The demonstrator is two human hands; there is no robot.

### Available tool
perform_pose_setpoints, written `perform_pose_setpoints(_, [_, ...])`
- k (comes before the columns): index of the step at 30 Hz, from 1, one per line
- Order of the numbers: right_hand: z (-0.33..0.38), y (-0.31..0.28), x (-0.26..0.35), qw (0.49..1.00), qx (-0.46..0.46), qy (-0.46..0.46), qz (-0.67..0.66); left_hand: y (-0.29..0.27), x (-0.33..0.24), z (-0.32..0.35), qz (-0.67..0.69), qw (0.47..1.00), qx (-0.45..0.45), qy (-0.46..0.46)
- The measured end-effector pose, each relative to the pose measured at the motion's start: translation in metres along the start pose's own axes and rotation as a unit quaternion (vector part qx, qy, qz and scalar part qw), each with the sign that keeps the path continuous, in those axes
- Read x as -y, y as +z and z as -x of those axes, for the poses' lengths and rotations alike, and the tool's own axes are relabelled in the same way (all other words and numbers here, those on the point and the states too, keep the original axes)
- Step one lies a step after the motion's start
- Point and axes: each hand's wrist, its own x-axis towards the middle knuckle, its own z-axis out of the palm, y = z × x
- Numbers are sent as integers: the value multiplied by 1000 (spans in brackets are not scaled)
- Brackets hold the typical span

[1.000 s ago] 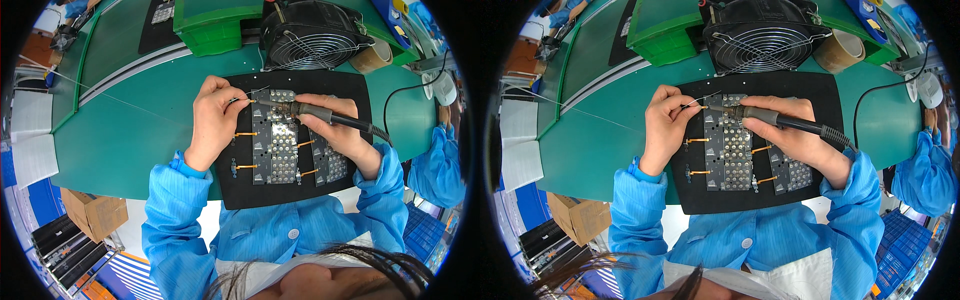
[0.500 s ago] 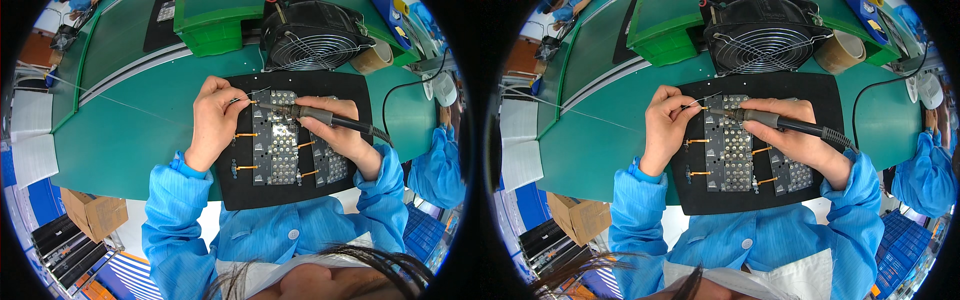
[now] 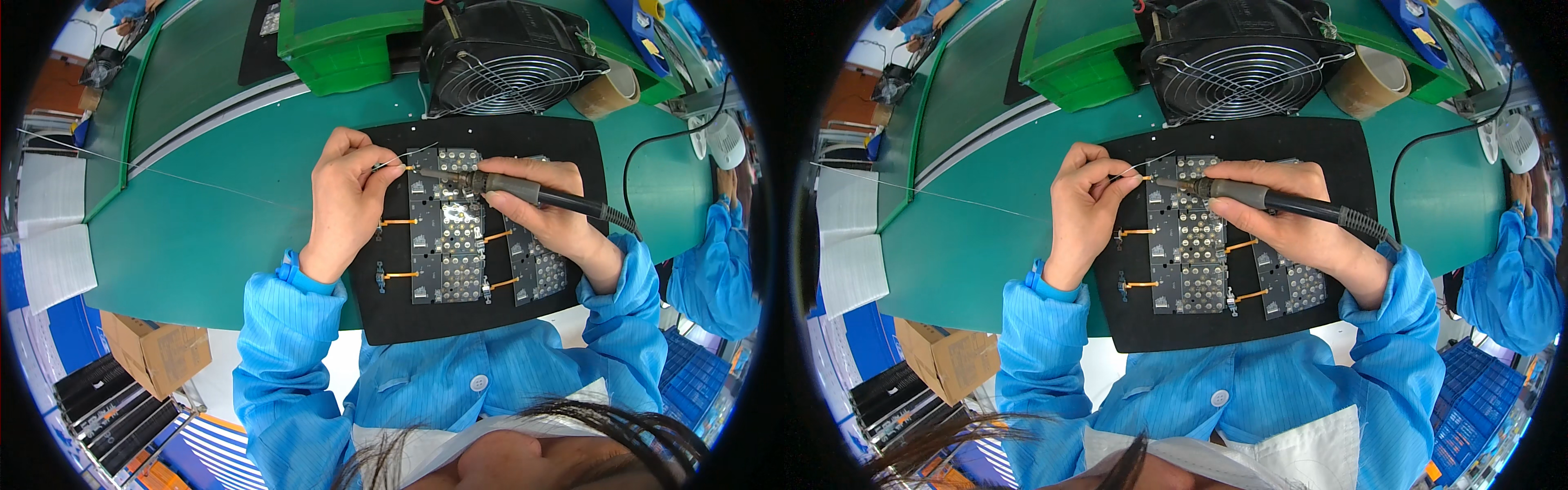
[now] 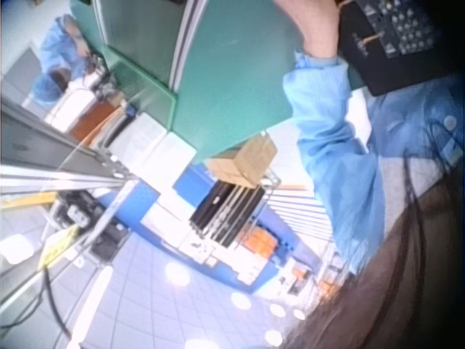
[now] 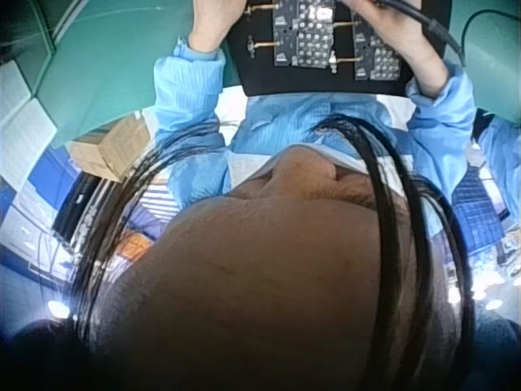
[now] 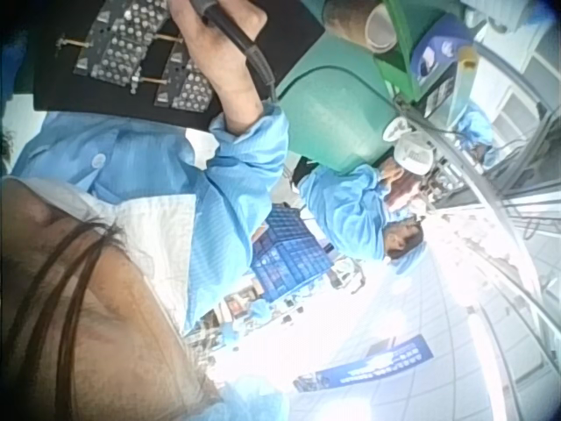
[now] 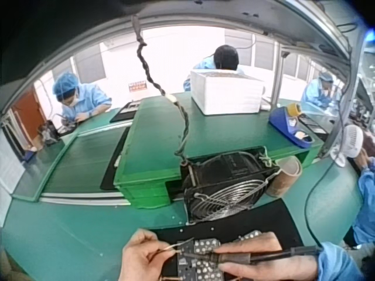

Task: The person solders wires onto circuit boards using a soldering iron and solder wire. They slide finished board assemblies along the line and position new boards to solder.

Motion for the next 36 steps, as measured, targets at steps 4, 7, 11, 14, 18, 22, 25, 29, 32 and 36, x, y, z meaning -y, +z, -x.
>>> perform_pose_setpoints(4, [1,-2,2,1000,1,6,-7,0,-1,0,-2,1000,4,-2])
perform_pose_setpoints(7, [2,-7,3,1000,-10,-11,1,-1,-5,1,-1,1000,3,-8])
perform_pose_setpoints(11, [8,-17,9,999,-7,-34,6,-10,4,7,10,1000,-29,-8])
perform_pose_setpoints(14, [23,-36,16,998,-12,-53,43,-23,3,19,-21,997,-68,-20])
perform_pose_setpoints(18, [57,-68,26,988,-105,-13,111,-29,-1,42,-71,994,-77,-31])
perform_pose_setpoints(22, [89,-95,12,943,-295,41,147,-27,-11,62,-10,996,-72,-50])
perform_pose_setpoints(25, [83,-109,-8,920,-355,10,169,-26,-11,69,20,993,-97,-61])
perform_pose_setpoints(29, [63,-126,-38,899,-340,-47,271,-20,-14,73,16,991,-116,-57])
perform_pose_setpoints(32, [59,-127,-51,905,-301,-26,300,-22,-12,74,31,991,-120,-59])
perform_pose_setpoints(36, [67,-100,-18,908,-318,-48,268,-29,-20,78,-10,990,-138,-36])
